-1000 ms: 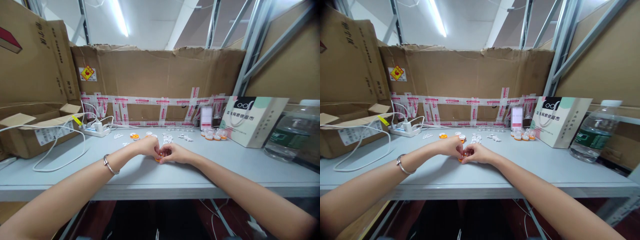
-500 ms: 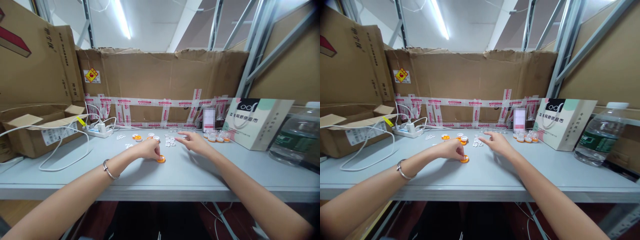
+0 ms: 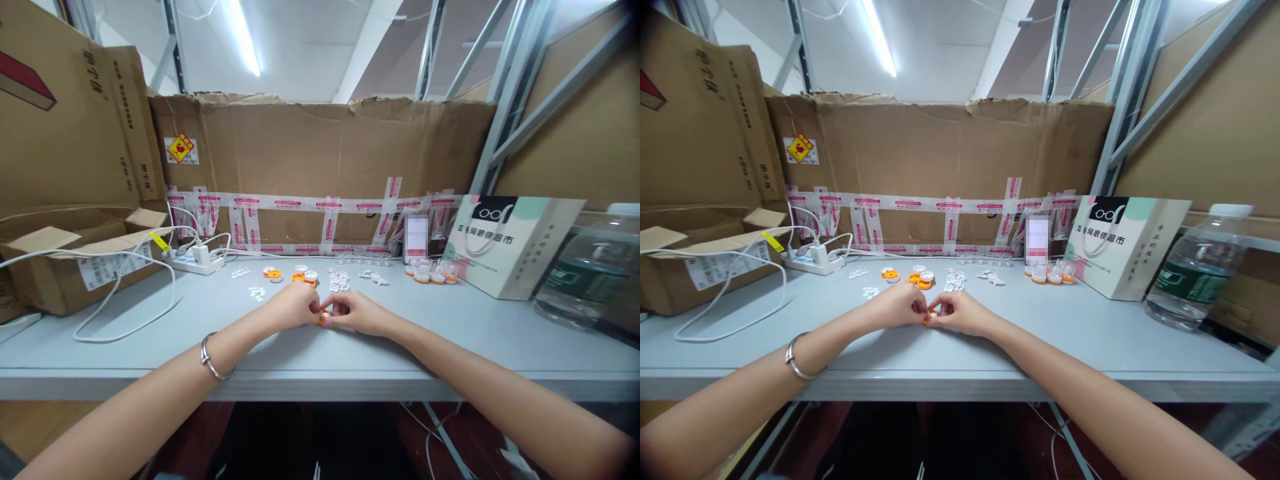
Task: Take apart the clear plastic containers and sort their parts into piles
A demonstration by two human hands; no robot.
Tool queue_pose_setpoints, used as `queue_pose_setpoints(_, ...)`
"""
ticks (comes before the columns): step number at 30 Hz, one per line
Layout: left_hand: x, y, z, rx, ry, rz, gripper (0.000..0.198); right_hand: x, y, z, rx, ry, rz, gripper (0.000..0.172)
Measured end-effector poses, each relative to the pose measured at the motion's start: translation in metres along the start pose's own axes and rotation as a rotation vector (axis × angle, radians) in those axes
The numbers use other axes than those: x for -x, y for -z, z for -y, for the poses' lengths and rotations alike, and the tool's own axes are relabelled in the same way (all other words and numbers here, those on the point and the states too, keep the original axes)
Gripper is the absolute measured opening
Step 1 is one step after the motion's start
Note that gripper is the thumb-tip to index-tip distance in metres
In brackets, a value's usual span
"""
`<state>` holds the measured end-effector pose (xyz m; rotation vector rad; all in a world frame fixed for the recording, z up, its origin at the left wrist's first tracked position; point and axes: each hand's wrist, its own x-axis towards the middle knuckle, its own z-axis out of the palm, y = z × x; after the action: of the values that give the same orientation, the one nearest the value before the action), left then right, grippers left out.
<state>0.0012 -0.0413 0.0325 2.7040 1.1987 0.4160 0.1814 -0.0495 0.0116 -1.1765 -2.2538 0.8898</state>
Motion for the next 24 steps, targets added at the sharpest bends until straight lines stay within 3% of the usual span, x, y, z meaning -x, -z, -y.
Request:
queue_pose_setpoints(6, 0.004, -0.009, -0.011, -0.216, 0.019, -0.042, 0.019, -0.004, -0.002, -0.009, -0.078, -0.014, -0.017, 0.040)
queue_pose_setpoints(11, 0.001, -0.004, -0.009, -0.181, 0.014, -0.122, 0.016, -0.003, -0.003, -0.006, -0.096, -0.039, -0.029, 0.039)
queue_pose_setpoints(14, 0.007, 0.019, 0.013, -0.139, 0.026, -0.218, 0.014, -0.002, -0.002, -0.005, -0.103, -0.057, -0.039, 0.038)
queue_pose_setpoints(19, 0.043, 0.061, 0.076, -0.131, 0.149, -0.283, 0.015, -0.002, 0.000, -0.006, -0.106, -0.076, -0.015, 0.041)
queue_pose_setpoints(21, 0.057, 0.062, 0.095, -0.130, 0.154, -0.246, 0.015, -0.003, 0.000, -0.007, -0.110, -0.075, -0.005, 0.042)
queue_pose_setpoints(24, 0.067, 0.049, 0.106, -0.133, 0.119, -0.196, 0.013, -0.004, 0.000, -0.008, -0.111, -0.070, -0.007, 0.043)
